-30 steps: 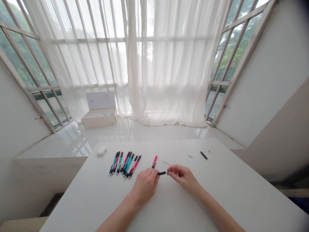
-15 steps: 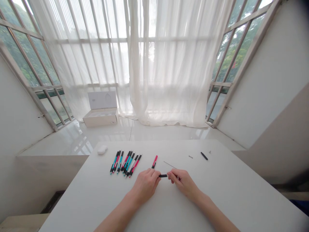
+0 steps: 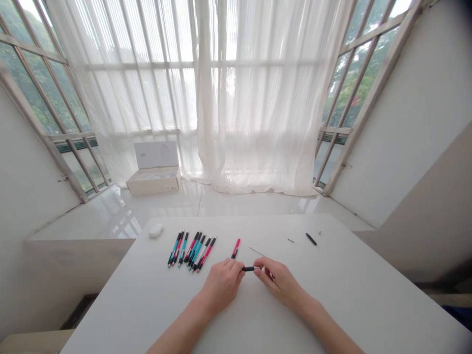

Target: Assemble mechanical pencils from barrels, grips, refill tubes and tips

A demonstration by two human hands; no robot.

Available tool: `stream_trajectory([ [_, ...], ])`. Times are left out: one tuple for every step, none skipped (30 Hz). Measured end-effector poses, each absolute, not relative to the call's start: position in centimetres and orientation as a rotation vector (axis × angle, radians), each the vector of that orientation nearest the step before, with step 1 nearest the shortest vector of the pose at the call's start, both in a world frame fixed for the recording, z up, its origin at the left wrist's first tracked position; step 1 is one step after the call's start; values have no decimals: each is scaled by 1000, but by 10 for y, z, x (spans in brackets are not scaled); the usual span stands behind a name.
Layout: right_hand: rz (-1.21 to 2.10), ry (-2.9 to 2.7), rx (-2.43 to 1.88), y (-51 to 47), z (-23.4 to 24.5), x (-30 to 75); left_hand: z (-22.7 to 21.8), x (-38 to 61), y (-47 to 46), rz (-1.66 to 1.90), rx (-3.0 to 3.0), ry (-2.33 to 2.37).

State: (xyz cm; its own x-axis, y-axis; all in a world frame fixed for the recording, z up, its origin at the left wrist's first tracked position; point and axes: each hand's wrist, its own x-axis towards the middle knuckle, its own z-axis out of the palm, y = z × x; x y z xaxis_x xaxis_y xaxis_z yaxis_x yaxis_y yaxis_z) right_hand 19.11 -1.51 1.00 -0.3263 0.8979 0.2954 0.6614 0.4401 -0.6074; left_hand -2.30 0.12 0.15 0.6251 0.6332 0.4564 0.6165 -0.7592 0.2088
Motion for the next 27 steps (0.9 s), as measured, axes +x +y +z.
stream_trajectory([
  [506, -2090, -1283, -15, 10, 191, 1, -23, 1, 818, 2799, 1082],
  [502, -2091, -1265, -15, 10, 191, 1, -23, 1, 825, 2797, 1081],
  [494, -2096, -1256, -15, 10, 191, 1, -23, 1, 824, 2799, 1073],
  [483, -2105, -1257, -15, 9, 191, 1, -23, 1, 818, 2803, 1061],
  [472, -2118, -1267, -15, 9, 191, 1, -23, 1, 811, 2807, 1047],
  [462, -2131, -1282, -15, 8, 192, 1, -23, 1, 804, 2809, 1036],
  [454, -2142, -1296, -15, 8, 192, 1, -23, 1, 800, 2810, 1029],
  [449, -2149, -1306, -16, 8, 192, 2, -23, 1, 799, 2809, 1028],
  [447, -2153, -1307, -16, 9, 191, 2, -23, 1, 798, 2807, 1031],
  [448, -2154, -1299, -17, 9, 191, 2, -23, 0, 798, 2806, 1035],
  [450, -2153, -1283, -17, 10, 191, 2, -23, 0, 798, 2804, 1036],
  [451, -2153, -1264, -17, 10, 190, 2, -23, 0, 798, 2802, 1034],
  [451, -2149, -1248, -17, 10, 190, 2, -23, 0, 799, 2798, 1031],
  [451, -2142, -1240, -17, 10, 189, 2, -23, 0, 805, 2793, 1028],
  [453, -2135, -1240, -16, 9, 188, 2, -23, 0, 814, 2788, 1028],
  [459, -2127, -1248, -16, 8, 188, 2, -23, 0, 826, 2784, 1028],
  [469, -2123, -1260, -16, 7, 187, 2, -23, 0, 840, 2782, 1031],
  [479, -2120, -1271, -15, 6, 187, 2, -23, 0, 852, 2782, 1032],
  [487, -2119, -1280, -15, 6, 186, 2, -23, -1, 861, 2783, 1032],
  [491, -2117, -1283, -15, 6, 186, 3, -23, -1, 866, 2783, 1032],
  [490, -2110, -1284, -16, 7, 186, 3, -23, -1, 866, 2782, 1033],
  [487, -2100, -1280, -16, 8, 186, 3, -23, -1, 861, 2779, 1036],
  [484, -2089, -1272, -17, 9, 186, 3, -23, -2, 852, 2776, 1039],
  [482, -2082, -1261, -17, 10, 185, 3, -23, -2, 842, 2774, 1041],
  [481, -2079, -1252, -18, 11, 185, 2, -23, -3, 834, 2773, 1042],
  [477, -2078, -1249, -18, 11, 185, 2, -23, -3, 831, 2775, 1040],
  [472, -2080, -1250, -18, 11, 185, 2, -23, -3, 833, 2781, 1033],
])
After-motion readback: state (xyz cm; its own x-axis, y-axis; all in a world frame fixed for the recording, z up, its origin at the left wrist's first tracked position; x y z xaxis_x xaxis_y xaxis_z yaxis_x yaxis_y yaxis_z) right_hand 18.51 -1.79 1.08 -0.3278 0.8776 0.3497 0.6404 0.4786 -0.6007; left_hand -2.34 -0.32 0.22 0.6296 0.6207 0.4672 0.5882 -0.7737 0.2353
